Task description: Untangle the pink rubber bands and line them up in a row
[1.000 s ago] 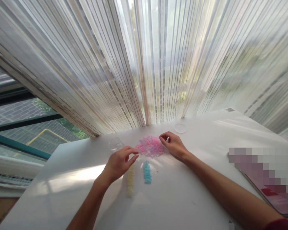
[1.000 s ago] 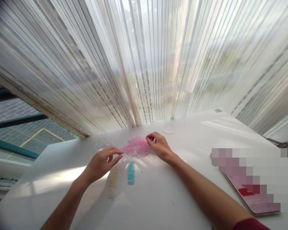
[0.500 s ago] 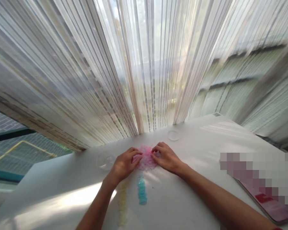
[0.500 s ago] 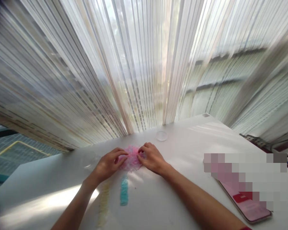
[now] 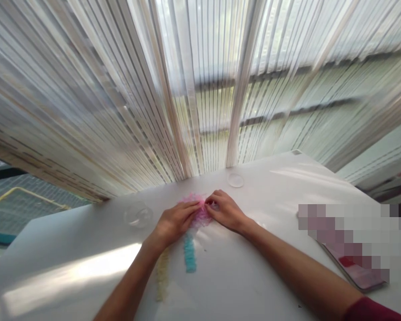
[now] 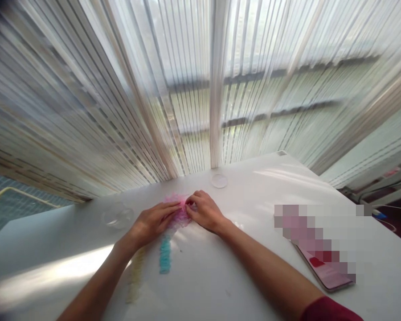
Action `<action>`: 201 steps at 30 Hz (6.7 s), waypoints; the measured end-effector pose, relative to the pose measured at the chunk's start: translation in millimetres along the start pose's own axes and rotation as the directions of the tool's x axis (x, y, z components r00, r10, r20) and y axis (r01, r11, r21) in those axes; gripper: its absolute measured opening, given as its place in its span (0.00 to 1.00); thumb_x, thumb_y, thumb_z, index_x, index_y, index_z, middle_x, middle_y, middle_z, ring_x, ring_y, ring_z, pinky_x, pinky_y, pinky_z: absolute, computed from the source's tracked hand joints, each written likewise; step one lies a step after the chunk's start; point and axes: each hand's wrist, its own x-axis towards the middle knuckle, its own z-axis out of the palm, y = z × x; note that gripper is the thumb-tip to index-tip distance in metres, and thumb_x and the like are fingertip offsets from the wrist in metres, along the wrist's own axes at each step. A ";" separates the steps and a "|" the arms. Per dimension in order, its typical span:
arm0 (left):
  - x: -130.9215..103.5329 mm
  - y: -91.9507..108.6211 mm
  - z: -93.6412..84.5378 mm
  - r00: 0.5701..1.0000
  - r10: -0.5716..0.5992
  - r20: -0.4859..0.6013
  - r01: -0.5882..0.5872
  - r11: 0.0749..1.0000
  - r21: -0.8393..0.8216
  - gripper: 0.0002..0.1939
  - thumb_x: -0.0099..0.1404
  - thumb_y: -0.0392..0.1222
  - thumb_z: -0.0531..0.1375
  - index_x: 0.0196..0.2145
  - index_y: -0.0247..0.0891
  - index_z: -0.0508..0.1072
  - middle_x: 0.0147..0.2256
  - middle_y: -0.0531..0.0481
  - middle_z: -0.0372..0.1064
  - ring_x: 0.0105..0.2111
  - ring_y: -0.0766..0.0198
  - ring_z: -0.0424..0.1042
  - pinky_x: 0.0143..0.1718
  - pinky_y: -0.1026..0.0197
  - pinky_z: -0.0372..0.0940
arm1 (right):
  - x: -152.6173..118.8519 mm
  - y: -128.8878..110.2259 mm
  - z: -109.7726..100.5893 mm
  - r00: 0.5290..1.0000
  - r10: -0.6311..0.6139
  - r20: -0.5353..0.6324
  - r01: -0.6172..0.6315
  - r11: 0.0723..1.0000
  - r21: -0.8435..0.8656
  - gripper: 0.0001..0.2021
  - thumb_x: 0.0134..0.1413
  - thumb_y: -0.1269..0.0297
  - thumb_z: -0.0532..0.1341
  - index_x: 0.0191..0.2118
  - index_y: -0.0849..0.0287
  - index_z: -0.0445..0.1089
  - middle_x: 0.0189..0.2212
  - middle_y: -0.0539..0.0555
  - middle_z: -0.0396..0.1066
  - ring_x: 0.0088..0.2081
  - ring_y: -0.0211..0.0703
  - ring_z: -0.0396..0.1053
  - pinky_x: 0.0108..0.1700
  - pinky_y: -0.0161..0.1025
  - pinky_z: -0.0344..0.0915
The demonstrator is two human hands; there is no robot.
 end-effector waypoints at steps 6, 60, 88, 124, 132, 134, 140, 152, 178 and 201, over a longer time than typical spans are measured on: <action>0.5 -2.3 -4.9 1.000 -0.007 -0.015 0.008 0.998 0.067 0.15 0.73 0.42 0.55 0.53 0.46 0.75 0.54 0.51 0.74 0.52 0.61 0.74 0.55 0.58 0.69 | -0.9 -1.5 -1.9 0.999 -0.021 0.026 0.021 1.000 0.017 0.06 0.56 0.66 0.66 0.40 0.57 0.74 0.36 0.54 0.70 0.40 0.45 0.68 0.46 0.43 0.66; 0.5 4.0 -25.4 0.926 -0.339 0.167 0.305 0.931 0.199 0.11 0.68 0.45 0.58 0.45 0.49 0.78 0.47 0.53 0.72 0.35 0.63 0.77 0.34 0.64 0.69 | -3.0 -12.3 -4.1 0.954 -0.164 0.251 0.195 0.975 -0.104 0.19 0.61 0.67 0.60 0.57 0.47 0.71 0.62 0.56 0.64 0.63 0.55 0.55 0.62 0.58 0.56; 3.7 2.2 -26.7 0.928 -0.355 0.114 0.358 0.934 -0.001 0.09 0.68 0.43 0.57 0.41 0.42 0.76 0.37 0.52 0.76 0.35 0.62 0.75 0.38 0.62 0.67 | -4.6 -8.6 -5.4 0.971 -0.199 0.134 0.201 0.980 -0.002 0.17 0.61 0.68 0.62 0.54 0.49 0.72 0.56 0.56 0.68 0.59 0.51 0.60 0.62 0.55 0.58; 6.7 3.6 -11.9 0.949 -0.309 0.063 0.314 0.912 -0.265 0.11 0.68 0.46 0.57 0.40 0.40 0.77 0.27 0.54 0.74 0.25 0.67 0.68 0.29 0.65 0.61 | -2.8 -10.2 5.3 0.965 -0.237 -0.108 0.254 0.949 0.188 0.07 0.53 0.75 0.65 0.36 0.55 0.73 0.37 0.54 0.75 0.42 0.45 0.70 0.49 0.45 0.68; 2.8 -3.7 -23.8 0.948 -0.311 0.062 0.315 0.947 -0.067 0.10 0.68 0.45 0.57 0.41 0.42 0.77 0.36 0.52 0.78 0.29 0.64 0.73 0.33 0.63 0.64 | -3.2 -10.4 4.6 0.977 -0.202 -0.065 0.211 0.959 0.187 0.07 0.50 0.75 0.65 0.34 0.57 0.73 0.39 0.55 0.74 0.43 0.46 0.71 0.50 0.45 0.70; 1.4 -5.1 -24.4 0.958 -0.282 0.048 0.284 0.958 -0.045 0.10 0.69 0.44 0.57 0.42 0.43 0.77 0.39 0.52 0.77 0.32 0.64 0.74 0.35 0.63 0.65 | -3.4 -10.2 4.4 0.978 -0.201 -0.059 0.209 0.960 0.187 0.07 0.50 0.75 0.65 0.35 0.57 0.73 0.39 0.55 0.74 0.43 0.46 0.71 0.50 0.45 0.70; 1.4 2.7 -24.7 0.977 -0.211 0.013 0.211 0.977 -0.040 0.10 0.70 0.44 0.57 0.45 0.45 0.76 0.45 0.52 0.76 0.38 0.64 0.75 0.39 0.63 0.67 | -3.3 -9.5 4.1 0.980 -0.185 -0.075 0.197 0.960 0.201 0.08 0.50 0.76 0.65 0.36 0.57 0.74 0.38 0.55 0.73 0.43 0.45 0.71 0.49 0.44 0.70; 5.2 23.9 -16.1 0.986 -0.164 -0.020 0.159 0.974 -0.160 0.12 0.70 0.44 0.59 0.48 0.45 0.78 0.40 0.51 0.80 0.28 0.67 0.72 0.35 0.64 0.66 | -3.4 -9.8 3.5 0.982 -0.177 -0.061 0.186 0.962 0.199 0.08 0.53 0.73 0.65 0.38 0.55 0.74 0.40 0.55 0.73 0.44 0.47 0.70 0.50 0.48 0.69; -104.9 71.9 -56.7 0.867 -0.494 -0.069 0.461 0.847 -0.265 0.11 0.70 0.47 0.59 0.36 0.40 0.78 0.34 0.49 0.77 0.25 0.68 0.67 0.26 0.68 0.64 | -3.4 -9.0 -2.0 0.969 -0.130 -0.212 0.184 0.947 0.262 0.04 0.60 0.70 0.60 0.36 0.54 0.72 0.37 0.56 0.73 0.43 0.49 0.69 0.47 0.49 0.69; -190.5 96.1 -21.5 0.848 -0.456 -0.271 0.470 0.883 -0.014 0.10 0.70 0.50 0.58 0.40 0.44 0.75 0.38 0.50 0.76 0.36 0.62 0.79 0.37 0.64 0.75 | -2.3 -3.3 8.7 0.968 -0.163 -0.193 0.197 0.966 0.169 0.04 0.59 0.69 0.61 0.35 0.55 0.74 0.37 0.55 0.73 0.42 0.47 0.70 0.47 0.48 0.70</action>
